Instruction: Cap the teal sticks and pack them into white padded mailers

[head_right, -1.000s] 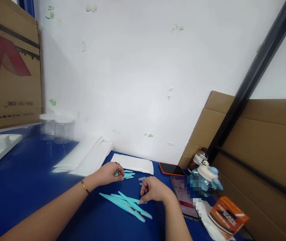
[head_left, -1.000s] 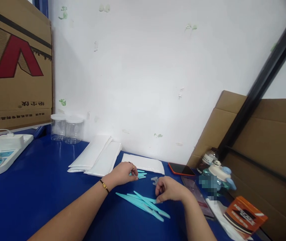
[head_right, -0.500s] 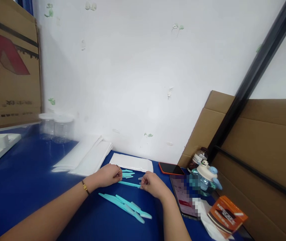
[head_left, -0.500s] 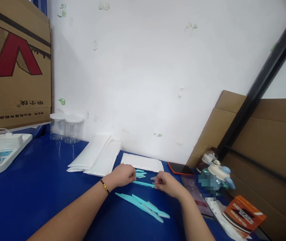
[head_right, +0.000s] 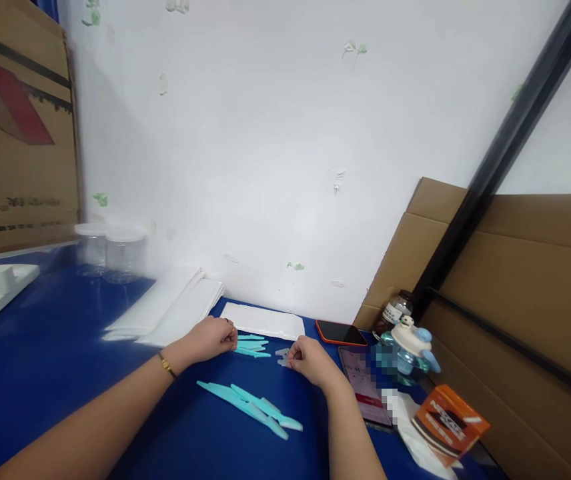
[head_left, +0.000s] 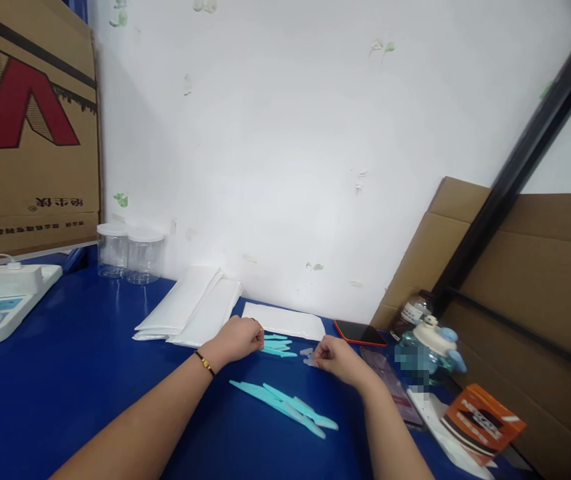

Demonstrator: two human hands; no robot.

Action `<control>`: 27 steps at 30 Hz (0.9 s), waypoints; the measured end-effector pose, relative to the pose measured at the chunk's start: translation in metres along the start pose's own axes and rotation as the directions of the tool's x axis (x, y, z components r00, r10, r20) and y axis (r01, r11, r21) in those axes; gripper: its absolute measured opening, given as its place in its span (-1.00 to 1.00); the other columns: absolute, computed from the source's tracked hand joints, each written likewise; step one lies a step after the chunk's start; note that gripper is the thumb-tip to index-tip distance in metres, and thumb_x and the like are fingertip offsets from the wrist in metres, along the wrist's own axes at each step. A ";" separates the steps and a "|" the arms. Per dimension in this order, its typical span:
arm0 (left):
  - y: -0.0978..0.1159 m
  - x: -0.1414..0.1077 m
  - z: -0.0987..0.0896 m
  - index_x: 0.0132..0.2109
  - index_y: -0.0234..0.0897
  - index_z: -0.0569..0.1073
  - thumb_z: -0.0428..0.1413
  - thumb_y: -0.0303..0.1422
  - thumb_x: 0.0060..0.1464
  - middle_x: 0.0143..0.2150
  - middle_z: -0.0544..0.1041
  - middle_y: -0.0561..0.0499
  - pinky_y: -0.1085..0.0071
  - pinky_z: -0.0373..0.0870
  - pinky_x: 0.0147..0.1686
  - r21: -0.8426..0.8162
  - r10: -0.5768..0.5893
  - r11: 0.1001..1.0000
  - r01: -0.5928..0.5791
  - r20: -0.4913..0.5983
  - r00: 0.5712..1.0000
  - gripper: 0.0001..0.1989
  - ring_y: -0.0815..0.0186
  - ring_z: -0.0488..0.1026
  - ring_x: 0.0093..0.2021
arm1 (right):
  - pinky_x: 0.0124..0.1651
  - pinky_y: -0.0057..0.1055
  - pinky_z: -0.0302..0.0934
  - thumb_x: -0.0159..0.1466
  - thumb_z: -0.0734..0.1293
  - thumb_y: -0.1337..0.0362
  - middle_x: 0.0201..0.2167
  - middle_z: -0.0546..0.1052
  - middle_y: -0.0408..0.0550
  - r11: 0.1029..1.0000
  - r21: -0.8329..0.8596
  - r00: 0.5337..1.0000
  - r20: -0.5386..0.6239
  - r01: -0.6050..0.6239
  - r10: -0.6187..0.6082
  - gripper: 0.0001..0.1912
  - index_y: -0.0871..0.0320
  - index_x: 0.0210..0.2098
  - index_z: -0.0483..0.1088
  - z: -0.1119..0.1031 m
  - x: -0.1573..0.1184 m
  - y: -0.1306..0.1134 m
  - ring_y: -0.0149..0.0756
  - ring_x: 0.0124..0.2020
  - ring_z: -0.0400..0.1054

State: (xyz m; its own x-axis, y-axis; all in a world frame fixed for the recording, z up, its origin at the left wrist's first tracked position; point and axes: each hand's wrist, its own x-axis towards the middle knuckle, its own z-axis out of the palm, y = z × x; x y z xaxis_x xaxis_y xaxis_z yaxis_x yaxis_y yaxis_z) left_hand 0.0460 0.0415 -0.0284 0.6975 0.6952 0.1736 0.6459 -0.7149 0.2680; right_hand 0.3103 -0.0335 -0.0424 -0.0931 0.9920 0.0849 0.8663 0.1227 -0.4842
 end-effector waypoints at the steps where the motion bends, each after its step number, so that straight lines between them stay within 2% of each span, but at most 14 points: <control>1: -0.002 0.000 0.001 -0.41 -0.18 0.51 0.02 -0.43 -0.09 -0.36 0.55 0.06 0.44 0.22 -0.33 0.008 -0.026 1.000 0.026 -0.008 1.000 -0.83 0.30 0.43 -0.36 | -0.41 -0.52 0.13 0.01 0.36 0.37 -0.41 0.42 -0.09 1.000 -0.002 1.000 -0.028 -0.002 0.002 -0.94 0.20 -0.47 0.41 -0.001 0.000 0.000 -0.39 -0.44 0.27; 3: -0.005 0.001 0.003 -0.34 -0.17 0.51 0.02 -0.44 -0.09 -0.33 0.54 0.04 0.44 0.23 -0.32 0.023 -0.066 0.998 0.067 -0.033 0.997 -0.81 0.29 0.43 -0.33 | -0.41 -0.51 0.13 0.03 0.37 0.30 -0.42 0.43 -0.09 0.999 0.037 1.000 -0.026 0.012 -0.011 -0.89 0.20 -0.44 0.42 -0.005 -0.004 -0.003 -0.39 -0.44 0.29; 5: -0.002 0.000 0.004 -0.29 -0.17 0.51 0.04 -0.43 -0.09 -0.30 0.53 0.04 0.45 0.23 -0.30 0.007 -0.070 0.997 0.071 -0.067 0.995 -0.80 0.29 0.43 -0.29 | -0.45 -0.53 0.12 0.03 0.39 0.22 -0.48 0.44 -0.11 0.992 0.127 0.992 0.125 0.008 -0.024 -0.83 0.21 -0.44 0.42 -0.009 -0.010 -0.009 -0.40 -0.48 0.29; 7: 0.004 -0.001 0.003 -0.28 -0.17 0.51 0.06 -0.38 -0.08 -0.30 0.53 0.04 0.47 0.23 -0.32 -0.061 -0.031 0.998 0.027 -0.063 0.998 -0.82 0.30 0.42 -0.28 | -0.51 -0.55 0.09 -0.08 0.45 0.15 -0.57 0.43 -0.15 0.985 0.169 0.932 0.360 -0.035 -0.028 -0.73 0.22 -0.46 0.44 -0.013 -0.016 -0.015 -0.42 -0.54 0.28; 9: 0.012 -0.004 0.003 -0.28 -0.16 0.52 0.08 -0.27 -0.05 -0.31 0.53 0.06 0.50 0.22 -0.39 -0.173 0.042 0.984 -0.039 0.015 0.999 -0.82 0.34 0.42 -0.33 | -0.57 -0.57 0.04 -0.22 0.52 0.14 -0.63 0.41 -0.19 0.991 0.117 0.850 0.527 -0.063 -0.008 -0.64 0.21 -0.49 0.47 -0.014 -0.020 -0.018 -0.46 -0.61 0.24; 10: 0.017 -0.006 0.003 -0.27 -0.15 0.52 0.09 -0.20 -0.06 -0.32 0.53 0.07 0.52 0.21 -0.44 -0.225 0.080 0.972 -0.063 0.070 0.994 -0.78 0.35 0.42 -0.36 | -0.59 -0.57 0.02 -0.27 0.53 0.14 -0.64 0.41 -0.20 0.995 0.077 0.822 0.570 -0.066 0.011 -0.64 0.21 -0.51 0.48 -0.014 -0.021 -0.018 -0.48 -0.63 0.21; 12: 0.024 -0.008 0.005 -0.26 -0.15 0.53 0.13 -0.09 -0.12 -0.34 0.53 0.08 0.53 0.18 -0.51 -0.283 0.140 0.955 -0.089 0.163 0.977 -0.69 0.37 0.40 -0.41 | -0.60 -0.58 0.00 -0.27 0.52 0.17 -0.65 0.41 -0.22 0.998 0.018 0.799 0.600 -0.061 0.038 -0.68 0.19 -0.53 0.49 -0.011 -0.021 -0.019 -0.50 -0.64 0.19; 15: 0.029 -0.009 0.010 -0.29 -0.16 0.54 0.18 -0.09 -0.19 -0.38 0.52 0.09 0.54 0.14 -0.55 -0.281 0.175 0.953 -0.112 0.212 0.961 -0.68 0.38 0.39 -0.43 | -0.60 -0.59 0.02 -0.22 0.47 0.27 -0.65 0.42 -0.23 0.998 -0.002 0.804 0.593 -0.055 0.046 -0.79 0.18 -0.53 0.50 -0.007 -0.020 -0.018 -0.49 -0.63 0.22; 18: 0.028 -0.008 0.013 -0.32 -0.17 0.54 0.16 -0.17 -0.13 -0.43 0.52 0.10 0.55 0.13 -0.56 -0.275 0.188 0.953 -0.125 0.219 0.957 -0.77 0.41 0.38 -0.46 | -0.61 -0.60 0.00 -0.18 0.38 0.39 -0.66 0.40 -0.25 0.999 0.016 0.855 0.518 -0.042 0.028 -0.83 0.18 -0.52 0.49 -0.005 -0.019 -0.017 -0.49 -0.63 0.20; 23: 0.026 -0.007 0.013 -0.34 -0.22 0.53 0.01 -0.10 0.03 -0.47 0.51 0.09 0.52 0.09 -0.55 -0.246 0.189 0.957 -0.155 0.120 0.975 -0.67 0.41 0.35 -0.50 | -0.60 -0.61 -0.01 -0.13 0.30 0.44 -0.66 0.36 -0.24 0.991 0.137 0.946 0.320 0.001 -0.045 -0.86 0.22 -0.52 0.42 -0.004 -0.015 -0.018 -0.51 -0.62 0.17; 27: 0.023 -0.005 0.011 -0.31 -0.19 0.53 0.05 -0.17 0.01 -0.41 0.54 0.08 0.53 0.12 -0.51 -0.237 0.169 0.961 -0.146 0.084 0.982 -0.76 0.39 0.38 -0.44 | -0.55 -0.60 0.03 -0.01 0.26 0.41 -0.62 0.40 -0.19 0.975 0.218 0.974 0.209 0.034 -0.081 -0.91 0.22 -0.47 0.39 -0.002 -0.010 -0.019 -0.49 -0.58 0.20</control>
State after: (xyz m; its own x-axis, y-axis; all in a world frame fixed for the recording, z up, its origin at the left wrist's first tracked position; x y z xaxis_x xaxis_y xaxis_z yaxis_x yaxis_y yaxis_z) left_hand 0.0612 0.0206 -0.0329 0.8204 0.5553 0.1364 0.4453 -0.7701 0.4567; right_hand 0.2952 -0.0461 -0.0325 -0.2635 0.9628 -0.0604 0.7350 0.1598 -0.6589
